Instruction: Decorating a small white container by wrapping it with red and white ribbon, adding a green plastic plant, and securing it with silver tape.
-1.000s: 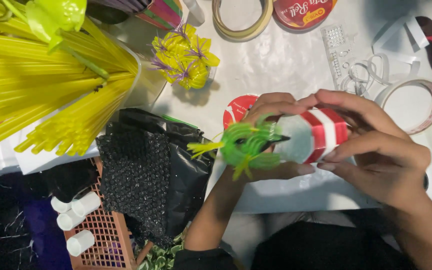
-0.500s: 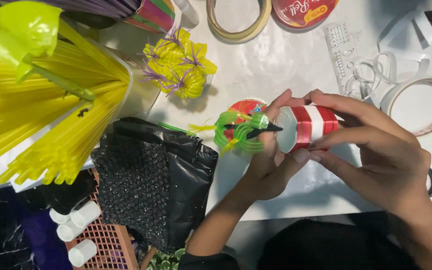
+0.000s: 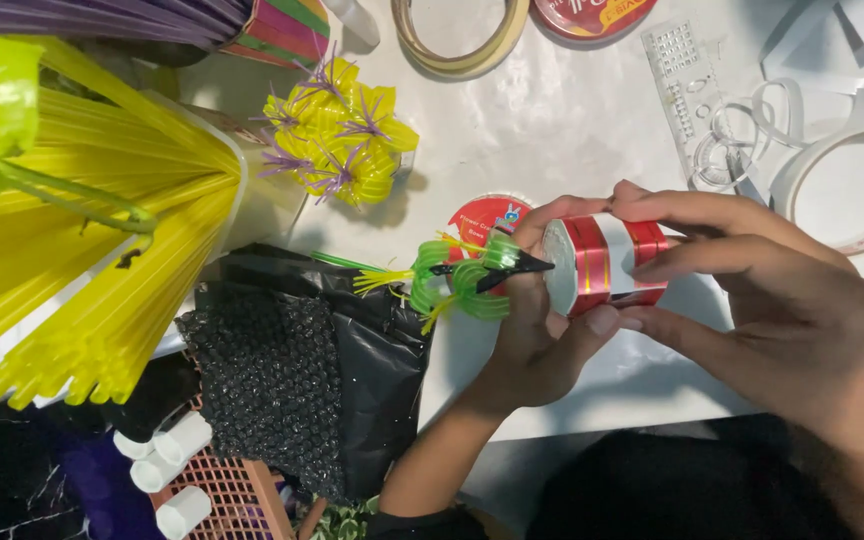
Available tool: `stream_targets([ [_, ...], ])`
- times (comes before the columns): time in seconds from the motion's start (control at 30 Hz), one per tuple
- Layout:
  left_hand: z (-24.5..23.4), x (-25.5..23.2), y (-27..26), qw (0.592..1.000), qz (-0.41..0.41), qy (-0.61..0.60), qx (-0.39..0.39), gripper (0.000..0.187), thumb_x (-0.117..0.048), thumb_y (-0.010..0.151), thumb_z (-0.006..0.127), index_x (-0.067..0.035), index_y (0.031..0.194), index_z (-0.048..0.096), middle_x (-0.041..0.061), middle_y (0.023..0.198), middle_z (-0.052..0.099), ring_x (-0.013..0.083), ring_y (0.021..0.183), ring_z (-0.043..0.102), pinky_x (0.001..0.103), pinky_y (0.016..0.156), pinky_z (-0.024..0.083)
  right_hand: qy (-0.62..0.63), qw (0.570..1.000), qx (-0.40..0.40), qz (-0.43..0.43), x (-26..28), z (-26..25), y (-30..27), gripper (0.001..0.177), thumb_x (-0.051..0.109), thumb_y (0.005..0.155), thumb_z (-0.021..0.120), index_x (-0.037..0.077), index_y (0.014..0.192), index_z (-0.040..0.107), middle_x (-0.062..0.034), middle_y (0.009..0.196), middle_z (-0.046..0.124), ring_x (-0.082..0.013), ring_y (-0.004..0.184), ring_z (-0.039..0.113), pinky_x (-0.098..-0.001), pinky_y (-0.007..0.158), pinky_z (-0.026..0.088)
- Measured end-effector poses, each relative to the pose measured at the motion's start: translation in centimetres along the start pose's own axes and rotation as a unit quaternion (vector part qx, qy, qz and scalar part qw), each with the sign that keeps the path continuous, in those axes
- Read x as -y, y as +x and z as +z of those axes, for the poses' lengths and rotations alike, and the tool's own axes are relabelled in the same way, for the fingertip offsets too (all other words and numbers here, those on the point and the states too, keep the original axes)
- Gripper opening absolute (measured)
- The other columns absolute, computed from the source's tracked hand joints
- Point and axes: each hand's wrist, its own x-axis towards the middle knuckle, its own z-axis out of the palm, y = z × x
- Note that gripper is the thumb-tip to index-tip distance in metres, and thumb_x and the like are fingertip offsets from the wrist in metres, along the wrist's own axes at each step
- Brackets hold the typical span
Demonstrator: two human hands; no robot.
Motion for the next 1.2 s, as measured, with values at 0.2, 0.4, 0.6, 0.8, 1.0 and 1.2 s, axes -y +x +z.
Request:
stream_targets([
  [0.2, -0.8, 1.1, 0.4, 0.995, 0.061, 0.083, 0.013, 0.080, -0.044, 0.100, 0.061, -0.001, 0.155, 0.022, 0.017, 0.154, 0.041, 0.0253, 0.143, 0.046, 0.044, 0.122, 0.043, -0.018, 0.999, -0.024, -0.039, -0.5, 0.1, 0.1, 0.034, -0.007, 0.073, 0.082, -0.012, 0.100, 0.063, -0.0367, 0.127, 0.061, -0.0467, 0.122, 0.069, -0.0585, 0.119, 0.062],
  [0.4, -0.6, 0.8, 0.3, 0.997, 0.038, 0.059, 0.027, 0.077, -0.043, 0.102, 0.060, -0.006, 0.156, 0.020, 0.017, 0.158, 0.035, 0.0273, 0.146, 0.043, 0.047, 0.117, 0.048, -0.011, 0.999, -0.018, -0.027, 0.0, -0.1, 0.4, 0.036, -0.009, 0.072, 0.081, -0.015, 0.101, 0.061, -0.0378, 0.124, 0.062, -0.0448, 0.120, 0.068, -0.0621, 0.122, 0.061],
  [0.6, -0.5, 0.5, 0.2, 0.996, 0.042, 0.073, 0.023, 0.075, -0.044, 0.103, 0.059, -0.008, 0.156, 0.021, 0.014, 0.157, 0.036, 0.0254, 0.145, 0.044, 0.046, 0.116, 0.050, -0.007, 0.999, -0.019, -0.035, 0.1, 0.1, 0.6, 0.035, -0.009, 0.072, 0.080, -0.015, 0.100, 0.060, -0.0376, 0.122, 0.063, -0.0449, 0.119, 0.068, -0.0619, 0.121, 0.062],
  [0.8, -0.8, 0.6, 0.2, 0.995, 0.049, 0.077, 0.027, 0.076, -0.044, 0.103, 0.058, -0.005, 0.156, 0.021, 0.015, 0.157, 0.037, 0.0254, 0.146, 0.043, 0.044, 0.118, 0.046, -0.024, 0.999, -0.013, -0.047, 0.0, 0.1, 0.5, 0.031, -0.008, 0.072, 0.081, -0.013, 0.096, 0.063, -0.0374, 0.121, 0.063, -0.0438, 0.116, 0.069, -0.0600, 0.118, 0.063],
  [1.0, -0.6, 1.0, 0.4, 0.998, 0.050, 0.034, 0.017, 0.079, -0.038, 0.101, 0.061, 0.001, 0.156, 0.020, 0.017, 0.157, 0.039, 0.0321, 0.154, 0.039, 0.048, 0.130, 0.037, -0.079, 0.994, -0.016, -0.068, 0.4, 0.2, 0.5, 0.023, -0.005, 0.079, 0.078, -0.014, 0.096, 0.066, -0.0391, 0.127, 0.062, -0.0492, 0.120, 0.069, -0.0521, 0.113, 0.060],
  [1.2, -0.5, 1.0, 0.2, 0.999, 0.044, 0.010, 0.014, 0.079, -0.038, 0.101, 0.063, -0.005, 0.157, 0.018, 0.019, 0.161, 0.038, 0.0332, 0.157, 0.037, 0.049, 0.130, 0.037, -0.070, 0.996, -0.013, -0.054, 0.8, 0.1, 0.5, 0.021, -0.007, 0.080, 0.077, -0.013, 0.097, 0.066, -0.0382, 0.130, 0.061, -0.0473, 0.123, 0.068, -0.0516, 0.114, 0.060],
])
